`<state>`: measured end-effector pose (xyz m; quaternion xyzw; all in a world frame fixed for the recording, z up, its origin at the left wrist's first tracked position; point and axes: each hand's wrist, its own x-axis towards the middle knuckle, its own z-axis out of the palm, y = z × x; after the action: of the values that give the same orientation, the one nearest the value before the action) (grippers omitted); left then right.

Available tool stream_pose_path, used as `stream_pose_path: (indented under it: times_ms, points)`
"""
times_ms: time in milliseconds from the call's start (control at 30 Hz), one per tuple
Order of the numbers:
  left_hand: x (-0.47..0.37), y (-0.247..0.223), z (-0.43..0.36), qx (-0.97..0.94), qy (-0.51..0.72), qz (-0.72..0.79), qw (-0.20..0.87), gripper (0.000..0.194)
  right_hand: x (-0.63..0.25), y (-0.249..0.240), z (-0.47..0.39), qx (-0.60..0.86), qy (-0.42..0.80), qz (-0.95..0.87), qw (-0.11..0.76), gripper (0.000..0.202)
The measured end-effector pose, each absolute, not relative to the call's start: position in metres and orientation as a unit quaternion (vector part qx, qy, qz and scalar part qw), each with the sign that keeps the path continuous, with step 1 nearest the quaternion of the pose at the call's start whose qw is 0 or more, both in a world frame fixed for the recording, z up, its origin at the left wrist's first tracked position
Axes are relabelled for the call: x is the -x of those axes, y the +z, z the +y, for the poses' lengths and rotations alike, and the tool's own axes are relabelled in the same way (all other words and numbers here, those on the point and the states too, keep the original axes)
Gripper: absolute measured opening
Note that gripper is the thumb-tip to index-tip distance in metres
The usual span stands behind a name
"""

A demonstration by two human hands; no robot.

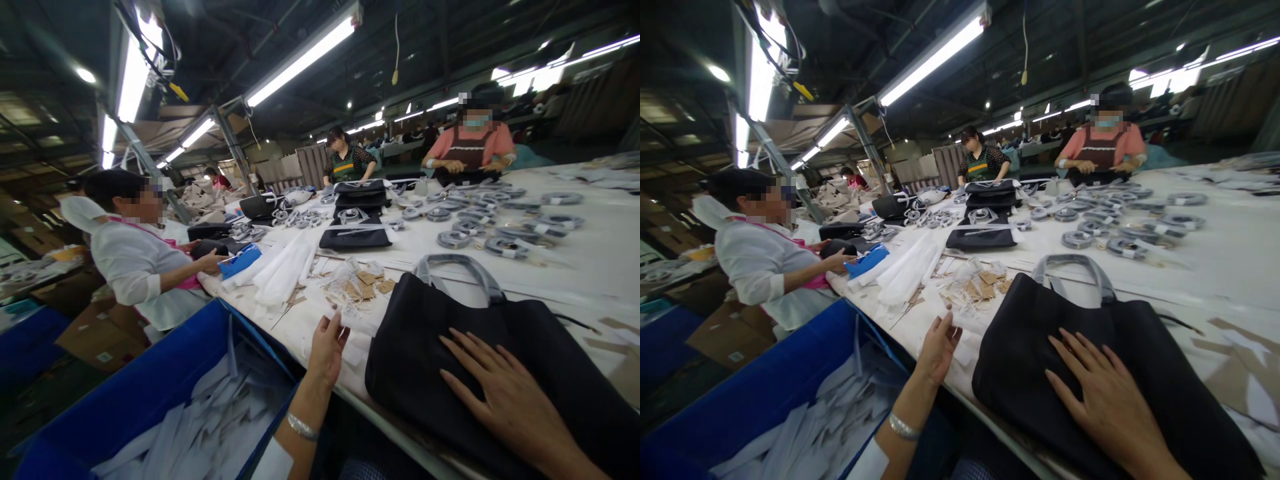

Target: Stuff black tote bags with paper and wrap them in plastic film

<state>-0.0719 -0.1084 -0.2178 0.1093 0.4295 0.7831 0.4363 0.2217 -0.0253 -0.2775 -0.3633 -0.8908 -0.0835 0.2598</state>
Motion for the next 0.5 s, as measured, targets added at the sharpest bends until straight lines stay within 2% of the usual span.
stream_pose_path:
  times_ms: [133,333,500]
  points:
    - [0.082,-0.212,-0.113,-0.188,0.737,0.415,0.499,0.035,-0.222,-0.279,-0.025,0.362,-0.086,-0.891,0.261,0.065]
    - [0.095,-0.201,-0.121,-0.262,0.713,0.478,0.441,0.045,-0.223,-0.28,-0.024,0.357,-0.094,-0.892,0.262,0.066]
    - [0.108,-0.193,-0.13,-0.351,0.674,0.431,0.487,0.071,-0.223,-0.281,-0.024,0.356,-0.094,-0.891,0.265,0.065]
